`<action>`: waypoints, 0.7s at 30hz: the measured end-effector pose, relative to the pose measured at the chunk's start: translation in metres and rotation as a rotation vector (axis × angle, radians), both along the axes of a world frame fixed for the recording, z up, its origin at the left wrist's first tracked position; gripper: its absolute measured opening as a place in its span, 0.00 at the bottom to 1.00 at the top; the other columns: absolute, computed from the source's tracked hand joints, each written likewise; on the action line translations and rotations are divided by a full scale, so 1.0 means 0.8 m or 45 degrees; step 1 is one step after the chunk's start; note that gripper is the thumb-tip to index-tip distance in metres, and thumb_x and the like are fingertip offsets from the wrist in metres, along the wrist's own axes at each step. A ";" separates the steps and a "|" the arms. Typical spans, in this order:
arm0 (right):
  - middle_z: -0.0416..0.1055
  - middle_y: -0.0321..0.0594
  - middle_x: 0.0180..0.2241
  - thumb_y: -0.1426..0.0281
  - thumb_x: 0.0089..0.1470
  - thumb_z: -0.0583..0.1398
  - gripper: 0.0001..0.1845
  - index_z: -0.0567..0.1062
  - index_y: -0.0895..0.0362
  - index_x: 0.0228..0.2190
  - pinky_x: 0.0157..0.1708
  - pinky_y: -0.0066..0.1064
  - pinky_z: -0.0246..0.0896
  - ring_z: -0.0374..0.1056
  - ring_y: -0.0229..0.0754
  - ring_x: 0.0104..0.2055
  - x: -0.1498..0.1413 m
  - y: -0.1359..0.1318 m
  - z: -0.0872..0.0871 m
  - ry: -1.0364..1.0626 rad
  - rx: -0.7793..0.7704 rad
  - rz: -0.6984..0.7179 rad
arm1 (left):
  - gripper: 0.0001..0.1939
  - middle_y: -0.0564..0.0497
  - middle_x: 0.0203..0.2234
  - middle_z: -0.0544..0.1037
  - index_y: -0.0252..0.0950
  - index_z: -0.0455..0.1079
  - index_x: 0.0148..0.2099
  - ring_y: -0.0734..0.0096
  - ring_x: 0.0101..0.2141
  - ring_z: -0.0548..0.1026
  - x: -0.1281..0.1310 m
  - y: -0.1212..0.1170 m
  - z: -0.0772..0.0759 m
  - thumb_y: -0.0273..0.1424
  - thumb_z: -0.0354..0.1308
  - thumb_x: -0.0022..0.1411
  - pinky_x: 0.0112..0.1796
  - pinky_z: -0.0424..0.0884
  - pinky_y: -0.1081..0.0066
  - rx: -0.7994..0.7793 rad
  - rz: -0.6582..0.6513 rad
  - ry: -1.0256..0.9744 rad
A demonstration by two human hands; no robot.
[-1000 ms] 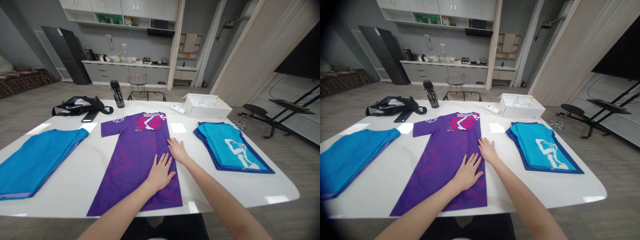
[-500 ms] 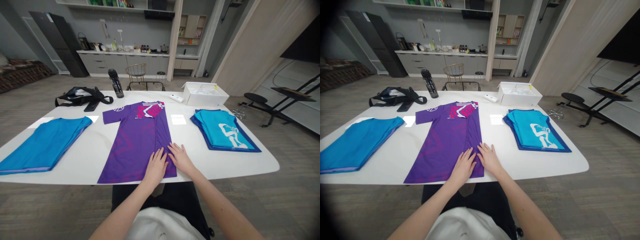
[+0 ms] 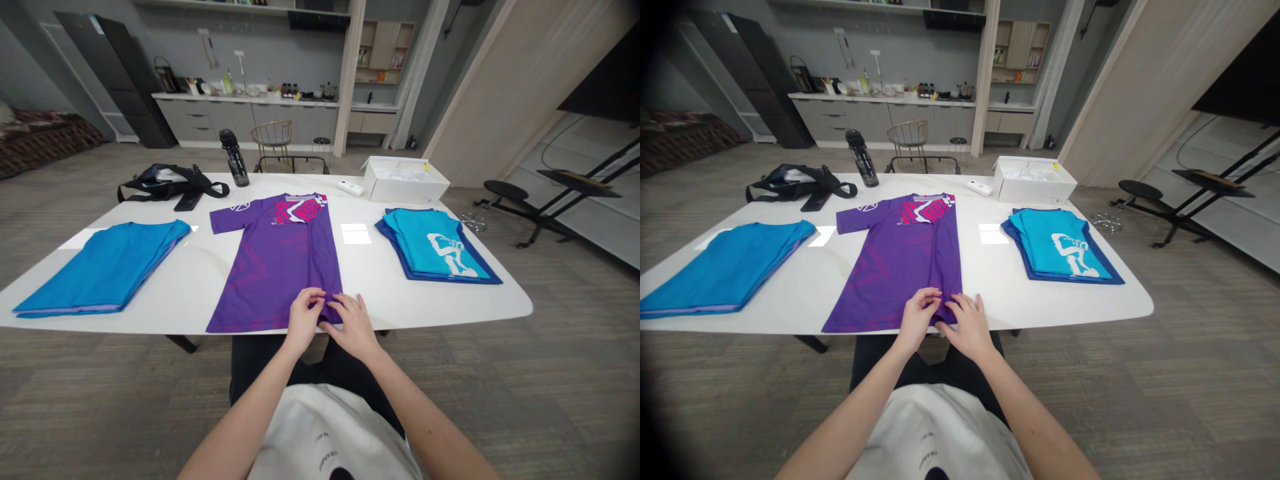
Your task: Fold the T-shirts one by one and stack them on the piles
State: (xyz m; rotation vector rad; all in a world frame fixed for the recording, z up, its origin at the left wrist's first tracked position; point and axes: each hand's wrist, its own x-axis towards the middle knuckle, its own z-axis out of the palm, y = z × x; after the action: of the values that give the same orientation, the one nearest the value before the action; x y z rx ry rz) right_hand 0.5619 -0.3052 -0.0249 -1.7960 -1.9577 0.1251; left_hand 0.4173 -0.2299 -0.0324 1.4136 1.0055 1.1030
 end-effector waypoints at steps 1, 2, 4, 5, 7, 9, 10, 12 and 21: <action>0.70 0.47 0.57 0.59 0.61 0.60 0.20 0.74 0.51 0.53 0.67 0.58 0.39 0.62 0.53 0.61 -0.002 0.000 -0.003 -0.012 0.040 -0.030 | 0.09 0.45 0.42 0.80 0.36 0.75 0.42 0.66 0.40 0.79 0.000 -0.002 0.000 0.25 0.58 0.58 0.47 0.75 0.63 -0.074 -0.015 -0.075; 0.70 0.47 0.56 0.64 0.61 0.60 0.19 0.74 0.52 0.53 0.66 0.58 0.41 0.63 0.52 0.60 -0.003 -0.001 -0.006 -0.024 0.078 -0.062 | 0.09 0.45 0.40 0.81 0.36 0.76 0.43 0.65 0.40 0.79 -0.001 -0.003 -0.001 0.27 0.60 0.59 0.47 0.75 0.62 -0.126 -0.024 -0.120; 0.72 0.46 0.54 0.73 0.60 0.58 0.19 0.75 0.54 0.52 0.63 0.53 0.49 0.64 0.52 0.58 -0.002 -0.003 -0.011 -0.048 0.133 -0.112 | 0.08 0.46 0.38 0.82 0.35 0.77 0.42 0.64 0.40 0.80 -0.006 -0.007 -0.001 0.29 0.60 0.60 0.47 0.75 0.61 -0.128 -0.016 -0.095; 0.73 0.46 0.53 0.76 0.59 0.56 0.20 0.75 0.54 0.51 0.61 0.50 0.54 0.65 0.51 0.56 -0.001 -0.005 -0.013 -0.058 0.149 -0.130 | 0.08 0.46 0.38 0.82 0.36 0.77 0.42 0.64 0.41 0.80 -0.009 -0.009 0.000 0.29 0.60 0.61 0.48 0.75 0.61 -0.069 -0.005 -0.032; 0.74 0.46 0.51 0.79 0.58 0.55 0.20 0.77 0.54 0.49 0.55 0.45 0.61 0.66 0.51 0.53 0.005 -0.010 -0.014 -0.073 0.167 -0.153 | 0.08 0.47 0.41 0.82 0.38 0.78 0.42 0.63 0.44 0.79 -0.018 -0.014 0.002 0.28 0.58 0.63 0.49 0.74 0.61 0.123 0.000 0.141; 0.75 0.46 0.50 0.79 0.59 0.55 0.19 0.78 0.54 0.48 0.51 0.43 0.63 0.67 0.50 0.51 0.011 -0.015 -0.015 -0.091 0.171 -0.146 | 0.10 0.48 0.46 0.81 0.39 0.78 0.44 0.64 0.48 0.78 -0.027 -0.021 0.004 0.27 0.56 0.65 0.53 0.72 0.61 0.331 -0.053 0.306; 0.75 0.46 0.49 0.78 0.59 0.55 0.19 0.78 0.54 0.48 0.50 0.43 0.63 0.68 0.50 0.51 0.014 -0.018 -0.014 -0.105 0.170 -0.130 | 0.11 0.48 0.47 0.80 0.40 0.78 0.45 0.64 0.49 0.77 -0.031 -0.026 0.005 0.26 0.55 0.66 0.54 0.71 0.60 0.417 -0.101 0.371; 0.75 0.46 0.49 0.78 0.60 0.55 0.18 0.78 0.54 0.48 0.50 0.43 0.63 0.68 0.50 0.50 0.018 -0.023 -0.014 -0.136 0.161 -0.089 | 0.13 0.48 0.48 0.79 0.40 0.77 0.46 0.65 0.50 0.77 -0.036 -0.034 0.003 0.25 0.53 0.67 0.56 0.71 0.60 0.534 -0.200 0.472; 0.74 0.46 0.49 0.71 0.62 0.57 0.14 0.79 0.54 0.46 0.51 0.45 0.60 0.68 0.50 0.51 0.028 -0.046 -0.011 -0.150 0.182 -0.044 | 0.13 0.52 0.42 0.82 0.41 0.77 0.45 0.69 0.43 0.79 -0.051 -0.056 0.018 0.24 0.52 0.67 0.48 0.75 0.68 0.565 -0.465 0.590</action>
State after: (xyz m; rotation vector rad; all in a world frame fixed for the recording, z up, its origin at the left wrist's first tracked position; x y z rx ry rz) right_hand 0.5845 -0.3418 -0.0336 -1.7783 -1.9607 -0.1322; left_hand 0.3764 -0.2744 -0.0183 2.1852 0.7877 0.7642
